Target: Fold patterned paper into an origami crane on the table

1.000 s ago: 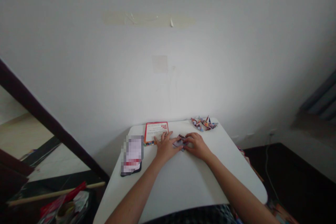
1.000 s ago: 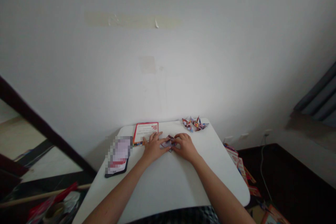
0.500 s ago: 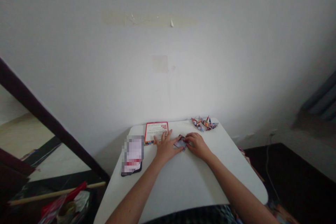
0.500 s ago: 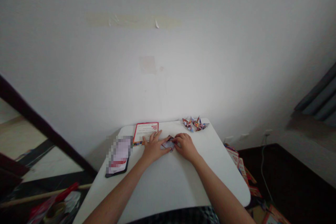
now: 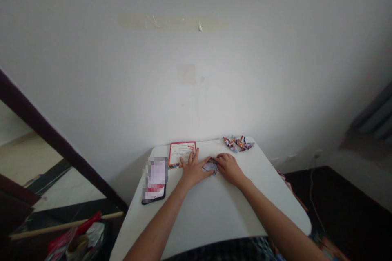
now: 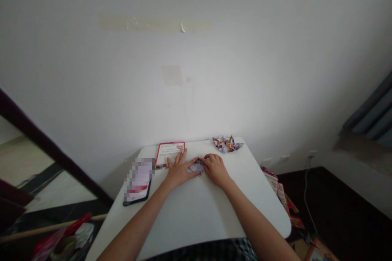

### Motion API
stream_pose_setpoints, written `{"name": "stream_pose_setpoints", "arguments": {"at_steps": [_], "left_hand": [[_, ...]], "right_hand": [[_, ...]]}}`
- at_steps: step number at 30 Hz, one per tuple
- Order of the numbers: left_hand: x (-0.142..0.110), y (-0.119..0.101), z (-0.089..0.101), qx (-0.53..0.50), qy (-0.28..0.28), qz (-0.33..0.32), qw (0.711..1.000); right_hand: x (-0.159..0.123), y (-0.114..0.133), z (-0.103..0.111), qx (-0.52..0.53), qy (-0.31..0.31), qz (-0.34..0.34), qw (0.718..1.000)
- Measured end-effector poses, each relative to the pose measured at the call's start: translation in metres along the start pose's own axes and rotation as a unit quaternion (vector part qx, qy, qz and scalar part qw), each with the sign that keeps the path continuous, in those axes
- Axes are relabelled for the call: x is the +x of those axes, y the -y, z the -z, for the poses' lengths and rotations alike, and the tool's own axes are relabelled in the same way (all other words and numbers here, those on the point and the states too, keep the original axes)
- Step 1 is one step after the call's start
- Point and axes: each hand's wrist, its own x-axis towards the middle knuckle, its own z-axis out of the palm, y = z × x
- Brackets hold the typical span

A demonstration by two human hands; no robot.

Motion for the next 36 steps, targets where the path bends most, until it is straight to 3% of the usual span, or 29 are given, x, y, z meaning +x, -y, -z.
{"name": "stream_pose_setpoints", "arguments": {"at_steps": [12,21,31,36], "left_hand": [[0.000,-0.004,0.001,0.056,0.017,0.015,0.998],[-0.001,0.001,0.000,0.059,0.006,0.009,0.998],[-0.001,0.001,0.000,0.062,0.007,0.012,0.998],[-0.001,0.000,0.000,0.065,0.013,0.016,0.998]], "right_hand": [[0.002,0.019,0.016,-0.097,0.038,-0.047,0.993],[-0.001,0.016,0.024,-0.108,0.002,-0.108,0.988],[-0.002,0.017,0.021,-0.129,-0.031,-0.083,0.988],[-0.001,0.011,0.015,-0.078,-0.043,-0.043,0.995]]}}
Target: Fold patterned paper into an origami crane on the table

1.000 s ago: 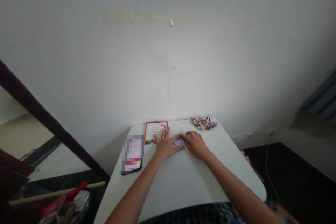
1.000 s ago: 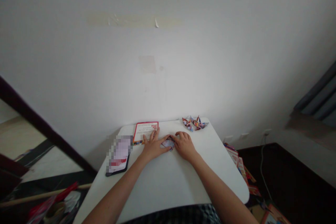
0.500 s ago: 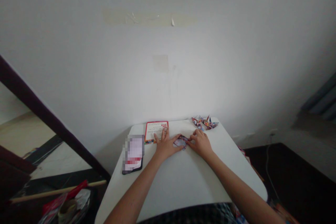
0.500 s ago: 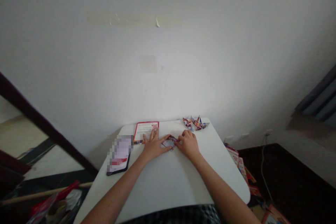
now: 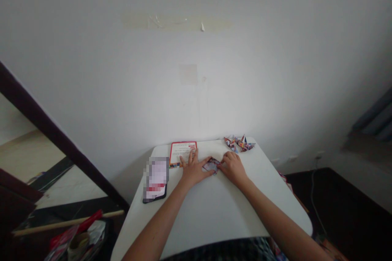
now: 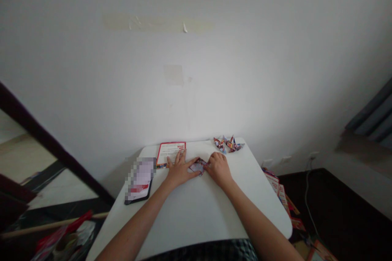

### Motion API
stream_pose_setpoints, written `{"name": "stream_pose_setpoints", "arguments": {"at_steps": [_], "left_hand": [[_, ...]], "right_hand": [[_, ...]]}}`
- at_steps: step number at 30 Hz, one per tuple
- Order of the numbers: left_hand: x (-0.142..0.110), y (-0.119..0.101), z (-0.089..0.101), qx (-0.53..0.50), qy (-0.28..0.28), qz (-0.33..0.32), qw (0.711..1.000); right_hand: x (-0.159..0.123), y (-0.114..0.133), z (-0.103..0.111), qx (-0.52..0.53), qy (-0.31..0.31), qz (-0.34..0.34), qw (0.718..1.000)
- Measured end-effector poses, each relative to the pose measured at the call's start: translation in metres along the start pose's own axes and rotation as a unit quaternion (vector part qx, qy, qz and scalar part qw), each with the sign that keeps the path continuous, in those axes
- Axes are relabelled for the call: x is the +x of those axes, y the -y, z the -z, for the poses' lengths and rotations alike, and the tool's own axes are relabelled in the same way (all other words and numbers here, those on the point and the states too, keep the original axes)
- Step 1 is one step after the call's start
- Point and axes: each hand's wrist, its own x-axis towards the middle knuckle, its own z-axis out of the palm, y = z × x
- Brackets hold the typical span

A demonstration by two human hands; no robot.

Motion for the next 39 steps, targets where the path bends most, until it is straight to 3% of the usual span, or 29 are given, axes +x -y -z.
{"name": "stream_pose_setpoints", "arguments": {"at_steps": [4,7,19,26,39], "left_hand": [[0.000,0.000,0.000,-0.013,-0.001,0.000,1.000],[0.000,0.001,0.000,-0.019,-0.006,-0.004,1.000],[-0.013,-0.008,-0.005,0.012,-0.094,-0.022,0.995],[-0.021,-0.009,-0.001,0.039,-0.061,-0.031,0.997],[-0.024,0.006,0.000,0.052,-0.050,-0.020,0.997]], "right_hand": [[0.003,-0.003,-0.005,0.063,0.031,0.107,0.992],[0.004,-0.004,-0.008,0.082,0.061,0.139,0.985],[0.002,-0.006,-0.015,0.078,0.065,0.114,0.988],[0.003,-0.002,-0.008,0.055,0.086,0.085,0.991],[0.001,0.002,-0.001,0.051,0.105,0.049,0.992]]}}
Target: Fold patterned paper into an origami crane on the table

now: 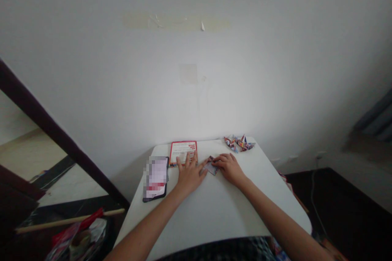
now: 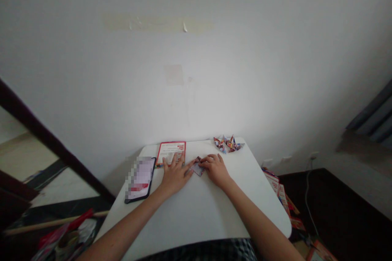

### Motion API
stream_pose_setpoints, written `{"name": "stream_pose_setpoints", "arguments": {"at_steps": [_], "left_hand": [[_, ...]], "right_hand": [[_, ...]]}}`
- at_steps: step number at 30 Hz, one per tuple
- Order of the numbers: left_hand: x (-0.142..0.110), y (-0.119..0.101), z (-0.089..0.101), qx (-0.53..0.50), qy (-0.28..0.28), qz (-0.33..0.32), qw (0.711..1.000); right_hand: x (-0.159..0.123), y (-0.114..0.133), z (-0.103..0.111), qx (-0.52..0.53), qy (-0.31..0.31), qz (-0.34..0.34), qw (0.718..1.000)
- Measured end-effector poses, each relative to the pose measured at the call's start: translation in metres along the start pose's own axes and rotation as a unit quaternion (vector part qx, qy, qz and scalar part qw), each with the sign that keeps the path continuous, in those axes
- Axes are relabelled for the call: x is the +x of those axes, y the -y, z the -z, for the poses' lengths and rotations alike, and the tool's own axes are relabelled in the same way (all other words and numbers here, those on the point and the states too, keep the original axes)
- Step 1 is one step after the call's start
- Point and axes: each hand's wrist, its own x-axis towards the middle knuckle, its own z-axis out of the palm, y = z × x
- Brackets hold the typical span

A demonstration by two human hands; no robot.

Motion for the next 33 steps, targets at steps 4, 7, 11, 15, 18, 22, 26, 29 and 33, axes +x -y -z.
{"name": "stream_pose_setpoints", "arguments": {"at_steps": [4,7,11,15,18,22,26,29,33], "left_hand": [[0.001,0.001,-0.001,-0.004,0.000,0.003,1.000],[-0.002,0.003,0.002,0.001,-0.002,-0.005,1.000],[-0.007,0.007,0.011,0.005,-0.009,-0.016,1.000],[-0.011,0.013,0.020,0.010,-0.018,-0.034,0.999],[-0.013,0.017,0.024,0.017,-0.028,-0.047,0.998],[-0.018,0.021,0.029,0.025,-0.040,-0.065,0.997],[-0.022,0.026,0.031,0.022,-0.038,-0.073,0.996],[-0.019,0.031,0.028,0.013,-0.029,-0.062,0.998],[-0.006,0.028,0.022,-0.012,-0.020,-0.037,0.999]], "right_hand": [[0.000,0.000,0.000,0.000,0.003,-0.013,1.000],[-0.001,0.001,0.000,0.006,0.007,-0.018,1.000],[-0.001,0.002,0.000,0.006,0.005,-0.019,1.000],[-0.001,0.003,0.000,-0.003,0.010,-0.024,1.000],[-0.001,0.003,0.001,-0.004,0.014,-0.026,1.000],[0.000,0.003,0.000,-0.001,0.009,-0.025,1.000],[0.000,0.002,-0.002,-0.001,0.010,-0.026,1.000],[-0.001,0.002,-0.003,-0.002,0.016,-0.027,1.000],[-0.001,0.001,-0.005,0.005,0.011,-0.029,1.000]]}}
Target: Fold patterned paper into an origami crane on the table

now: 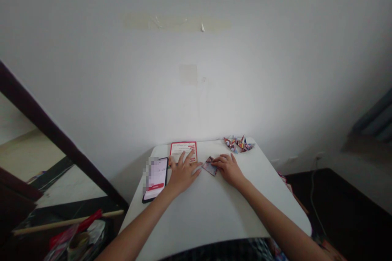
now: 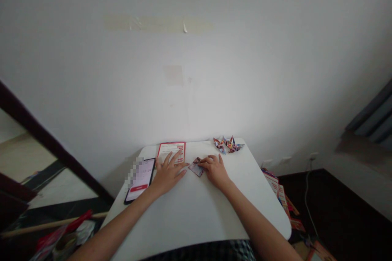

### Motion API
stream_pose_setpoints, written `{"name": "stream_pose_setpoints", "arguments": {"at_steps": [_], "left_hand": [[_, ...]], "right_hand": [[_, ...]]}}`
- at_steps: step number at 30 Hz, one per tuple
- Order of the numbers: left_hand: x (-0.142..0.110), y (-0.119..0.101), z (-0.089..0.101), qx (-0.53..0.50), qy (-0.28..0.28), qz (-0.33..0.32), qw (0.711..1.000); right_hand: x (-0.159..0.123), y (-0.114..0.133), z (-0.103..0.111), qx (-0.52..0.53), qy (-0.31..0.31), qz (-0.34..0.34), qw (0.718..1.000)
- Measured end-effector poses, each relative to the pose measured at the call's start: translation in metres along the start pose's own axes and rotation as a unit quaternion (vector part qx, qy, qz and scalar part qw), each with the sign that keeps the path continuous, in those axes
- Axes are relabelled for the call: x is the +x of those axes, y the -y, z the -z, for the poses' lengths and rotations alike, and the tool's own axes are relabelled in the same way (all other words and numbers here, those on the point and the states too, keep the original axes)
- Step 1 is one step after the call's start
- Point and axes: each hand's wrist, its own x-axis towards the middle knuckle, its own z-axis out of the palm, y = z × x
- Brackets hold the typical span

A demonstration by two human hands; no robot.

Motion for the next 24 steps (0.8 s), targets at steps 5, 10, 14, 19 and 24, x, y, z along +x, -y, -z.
{"name": "stream_pose_setpoints", "arguments": {"at_steps": [5,10,14,19,24], "left_hand": [[0.024,-0.018,-0.002,-0.011,-0.002,-0.014,1.000],[0.034,-0.025,-0.007,-0.014,0.009,-0.011,1.000],[0.030,-0.021,-0.006,0.005,-0.011,-0.034,0.999],[0.026,-0.018,-0.003,0.026,-0.034,-0.056,0.997],[0.022,-0.016,-0.006,0.027,-0.060,-0.070,0.995]], "right_hand": [[-0.001,-0.001,-0.001,0.005,-0.004,0.004,1.000],[-0.001,-0.001,-0.001,0.004,-0.005,0.005,1.000],[0.000,0.000,-0.001,-0.003,-0.004,-0.001,1.000],[0.000,0.001,0.000,-0.014,0.009,-0.009,1.000],[0.000,0.003,0.003,-0.021,0.023,-0.020,0.999]]}}
